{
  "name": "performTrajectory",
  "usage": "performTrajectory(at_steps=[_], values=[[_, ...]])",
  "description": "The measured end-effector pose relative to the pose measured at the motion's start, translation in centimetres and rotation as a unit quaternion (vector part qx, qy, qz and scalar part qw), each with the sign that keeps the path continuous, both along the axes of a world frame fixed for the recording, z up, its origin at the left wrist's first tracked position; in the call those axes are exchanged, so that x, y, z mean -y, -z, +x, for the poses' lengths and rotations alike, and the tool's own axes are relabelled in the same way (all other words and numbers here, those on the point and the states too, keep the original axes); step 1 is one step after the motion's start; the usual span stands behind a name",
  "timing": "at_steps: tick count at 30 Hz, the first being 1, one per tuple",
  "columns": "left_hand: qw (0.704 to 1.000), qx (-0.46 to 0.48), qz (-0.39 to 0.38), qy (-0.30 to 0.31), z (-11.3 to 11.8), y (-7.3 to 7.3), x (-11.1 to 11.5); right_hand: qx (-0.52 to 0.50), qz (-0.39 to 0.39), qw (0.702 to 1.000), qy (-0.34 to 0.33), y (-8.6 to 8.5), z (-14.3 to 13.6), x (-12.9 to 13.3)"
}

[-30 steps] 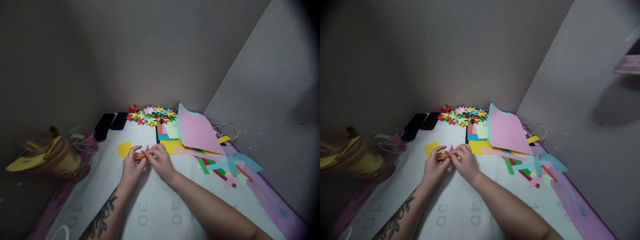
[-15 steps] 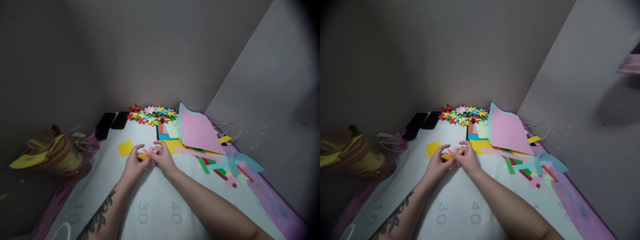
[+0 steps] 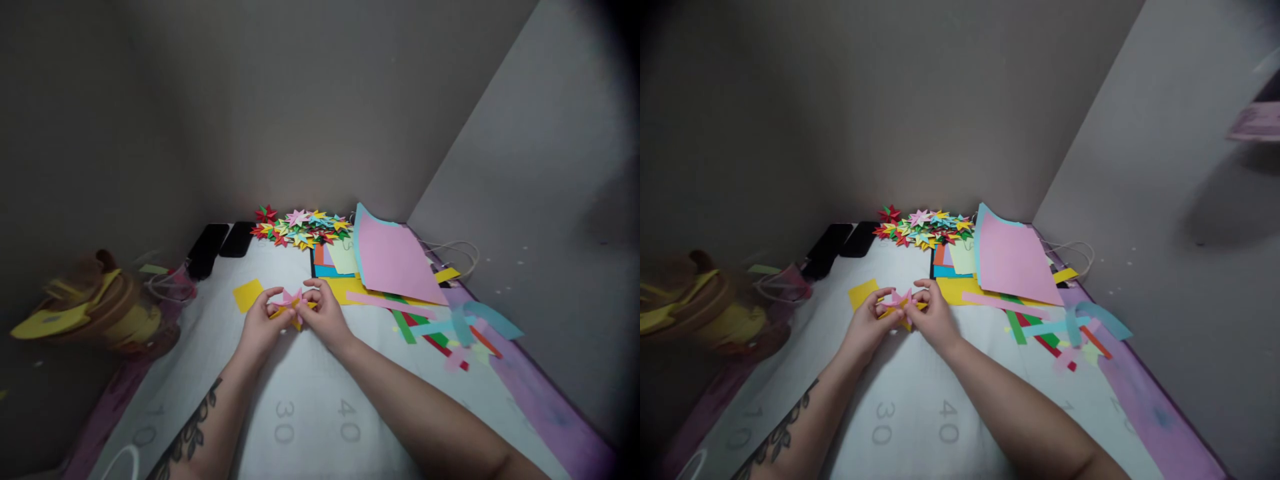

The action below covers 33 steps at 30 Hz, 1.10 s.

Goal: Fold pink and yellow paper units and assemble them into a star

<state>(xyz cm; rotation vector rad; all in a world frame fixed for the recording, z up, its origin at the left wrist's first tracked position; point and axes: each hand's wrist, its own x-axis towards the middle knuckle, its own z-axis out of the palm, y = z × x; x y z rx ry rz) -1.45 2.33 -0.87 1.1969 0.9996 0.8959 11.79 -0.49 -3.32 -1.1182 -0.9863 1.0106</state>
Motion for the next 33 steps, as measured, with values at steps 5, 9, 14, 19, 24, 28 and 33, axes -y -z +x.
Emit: performTrajectory(at_steps=[5,9,14,19,24,28,33], values=[[0.999,-0.006,0.025,-0.024,0.0,0.0,0.0,0.009,-0.005,1.0,0.018,0.1,0.2,-0.1],[0.997,0.026,0.042,-0.061,-0.2,0.4,-0.3,0.014,-0.006,1.0,0.019,0.0,0.2,-0.1],[0.995,0.018,0.054,-0.082,-0.1,0.2,-0.1,0.017,-0.011,1.0,0.005,-0.3,-0.3,0.2],[0.998,0.027,0.043,-0.04,0.2,0.0,0.1,0.055,-0.009,0.998,0.023,-0.3,-0.2,0.2],[0.998,-0.044,0.048,0.011,0.0,0.3,-0.2,0.166,0.038,0.985,0.021,0.2,0.3,0.3],[0.991,-0.096,0.095,0.004,-0.3,0.5,-0.4,0.274,0.093,0.957,0.034,0.2,0.6,0.5],[0.986,-0.104,0.132,-0.008,-0.6,0.6,-0.4,0.373,0.212,0.891,0.15,-0.5,0.8,0.8]])
